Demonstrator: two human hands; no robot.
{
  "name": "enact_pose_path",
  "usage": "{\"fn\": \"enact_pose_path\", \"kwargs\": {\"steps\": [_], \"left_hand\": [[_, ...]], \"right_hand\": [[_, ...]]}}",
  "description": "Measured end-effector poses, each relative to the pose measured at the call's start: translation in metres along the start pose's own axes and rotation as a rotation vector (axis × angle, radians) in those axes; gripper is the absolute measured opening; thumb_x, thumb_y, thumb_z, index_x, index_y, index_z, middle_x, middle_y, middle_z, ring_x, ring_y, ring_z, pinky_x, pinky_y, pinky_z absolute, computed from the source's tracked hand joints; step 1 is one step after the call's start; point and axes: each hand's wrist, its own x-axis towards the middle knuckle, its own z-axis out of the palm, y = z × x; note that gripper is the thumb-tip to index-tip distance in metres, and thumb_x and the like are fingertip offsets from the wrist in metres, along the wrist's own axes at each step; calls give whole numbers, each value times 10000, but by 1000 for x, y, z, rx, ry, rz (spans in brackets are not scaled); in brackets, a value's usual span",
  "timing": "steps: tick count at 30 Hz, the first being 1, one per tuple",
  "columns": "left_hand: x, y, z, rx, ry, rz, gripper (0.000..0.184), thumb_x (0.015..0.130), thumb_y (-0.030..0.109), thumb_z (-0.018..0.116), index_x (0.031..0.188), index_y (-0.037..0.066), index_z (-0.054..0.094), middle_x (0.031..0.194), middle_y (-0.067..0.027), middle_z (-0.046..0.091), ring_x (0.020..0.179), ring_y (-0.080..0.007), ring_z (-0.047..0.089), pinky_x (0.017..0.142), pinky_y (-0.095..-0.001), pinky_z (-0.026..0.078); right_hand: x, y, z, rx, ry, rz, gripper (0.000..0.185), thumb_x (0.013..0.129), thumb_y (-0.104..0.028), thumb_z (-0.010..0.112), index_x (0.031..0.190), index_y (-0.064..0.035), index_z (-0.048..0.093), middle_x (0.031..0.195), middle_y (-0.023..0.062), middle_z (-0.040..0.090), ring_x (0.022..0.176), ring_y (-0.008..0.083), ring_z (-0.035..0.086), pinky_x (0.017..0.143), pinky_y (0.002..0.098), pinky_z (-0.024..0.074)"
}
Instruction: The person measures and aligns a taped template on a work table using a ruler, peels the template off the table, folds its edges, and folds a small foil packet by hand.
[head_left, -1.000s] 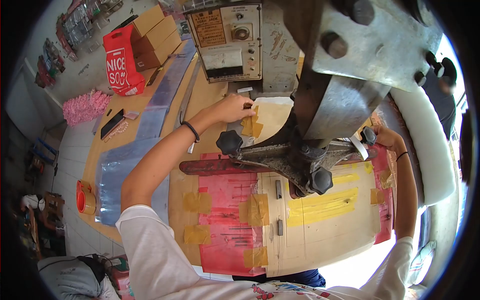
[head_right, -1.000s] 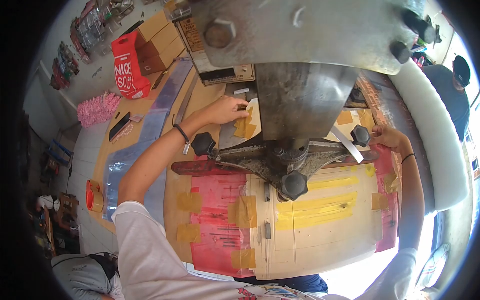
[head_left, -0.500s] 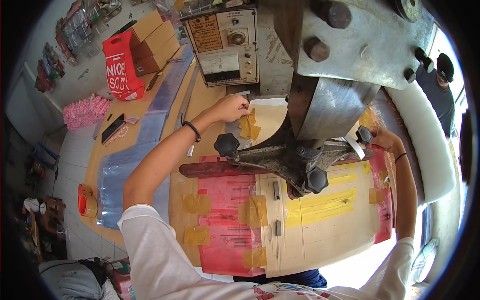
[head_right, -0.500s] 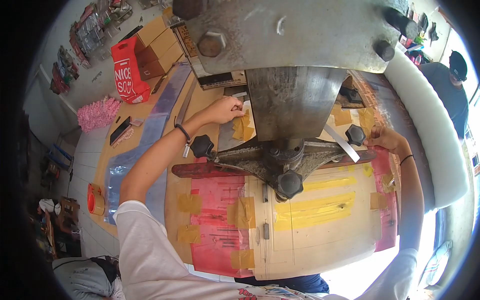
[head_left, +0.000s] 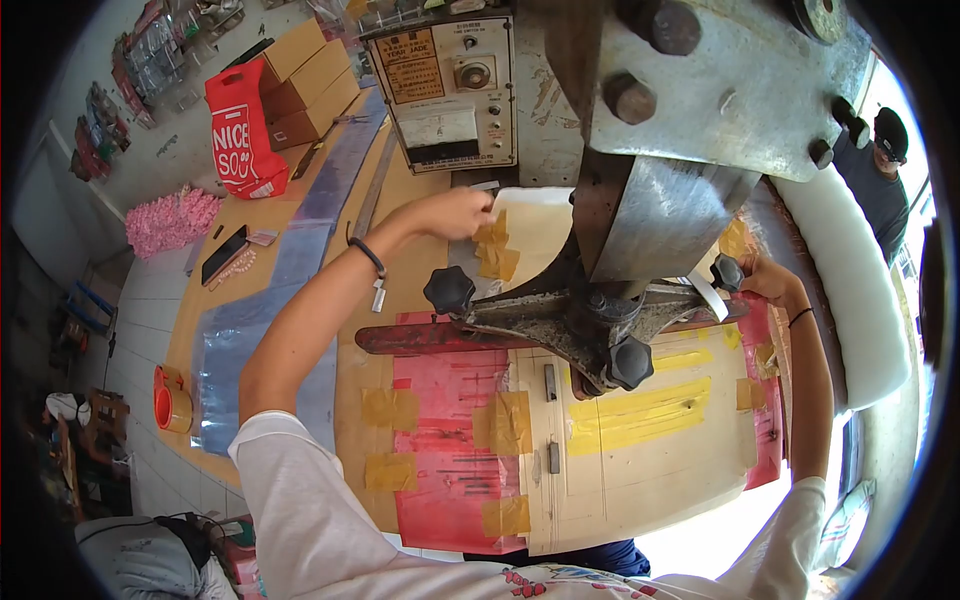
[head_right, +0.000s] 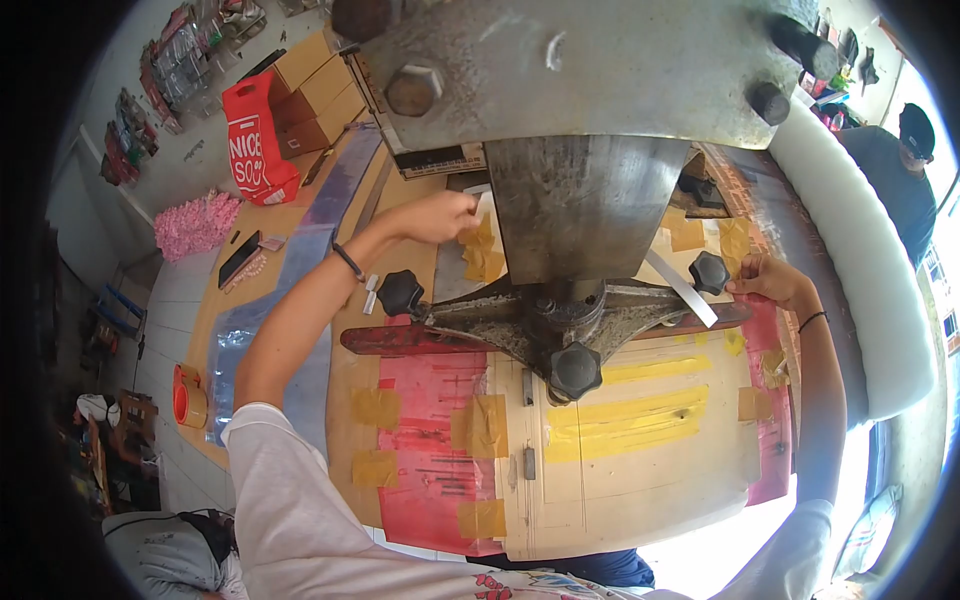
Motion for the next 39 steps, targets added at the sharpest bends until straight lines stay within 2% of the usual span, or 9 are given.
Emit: {"fn": "enact_pose_path", "kwargs": {"steps": [7,13,16,20,24,28,31,36,39], "left_hand": [[3,10,-21,-118,-106,-65,308,979,207,547,1148,-48,591,886,-76,666,814,-133,600,709,-301,473],[-34,17,-32,-475,-17,-298,533,969,246,577,1457,201,368,875,-46,623,724,-91,552,645,-251,462],[-83,-4,-41,-501,-27,-351,439,999,247,520,1419,152,436,899,-38,618,706,-93,544,613,-242,451],[-189,16,-50,65,-176,-561,337,994,329,505,1174,66,611,798,-34,623,681,-82,539,569,-258,447],[-284,95,-26,-155,-213,-834,362,980,374,522,1087,47,634,767,-32,631,688,-84,553,601,-255,455],[-329,133,49,-238,195,-769,503,942,430,578,1099,-46,618,833,-103,638,706,-186,587,668,-323,486],[-326,178,77,-104,343,-936,575,920,482,596,1089,-67,615,857,-155,642,788,-255,605,740,-353,490],[-325,215,126,146,586,-966,575,888,519,615,996,-44,656,922,-237,651,928,-384,611,820,-442,491],[-313,232,133,167,597,-1004,538,884,506,619,957,-24,676,959,-243,651,969,-391,612,842,-455,490]], "right_hand": [[-2,4,4,72,9,-47,128,850,-75,735,921,-29,639,817,1,673,677,59,602,596,177,468],[-12,-1,12,44,-5,-72,118,867,-82,695,968,-39,654,802,-19,647,691,51,589,632,173,460],[-2,8,3,-42,-21,-79,120,878,-123,685,964,-46,652,794,-15,639,680,51,576,623,182,449],[4,12,-3,-1,31,-156,222,915,-258,658,989,-51,637,832,17,635,724,86,589,655,225,476],[-38,4,4,306,-51,-64,437,936,-423,607,1175,-58,591,1007,78,651,920,151,623,807,292,521],[-46,41,-23,348,36,-118,521,923,-484,601,1221,-57,579,1062,93,662,953,160,632,851,300,520],[-91,25,6,61,406,-100,513,921,-493,597,1202,-63,589,970,53,643,782,125,625,699,272,526],[-118,53,-6,-220,234,21,397,925,-419,616,1070,-50,637,701,-73,472,541,48,452,442,216,358],[-131,66,4,-169,210,-98,354,921,-353,646,1055,-25,652,722,-64,537,615,41,505,513,204,398]]}}
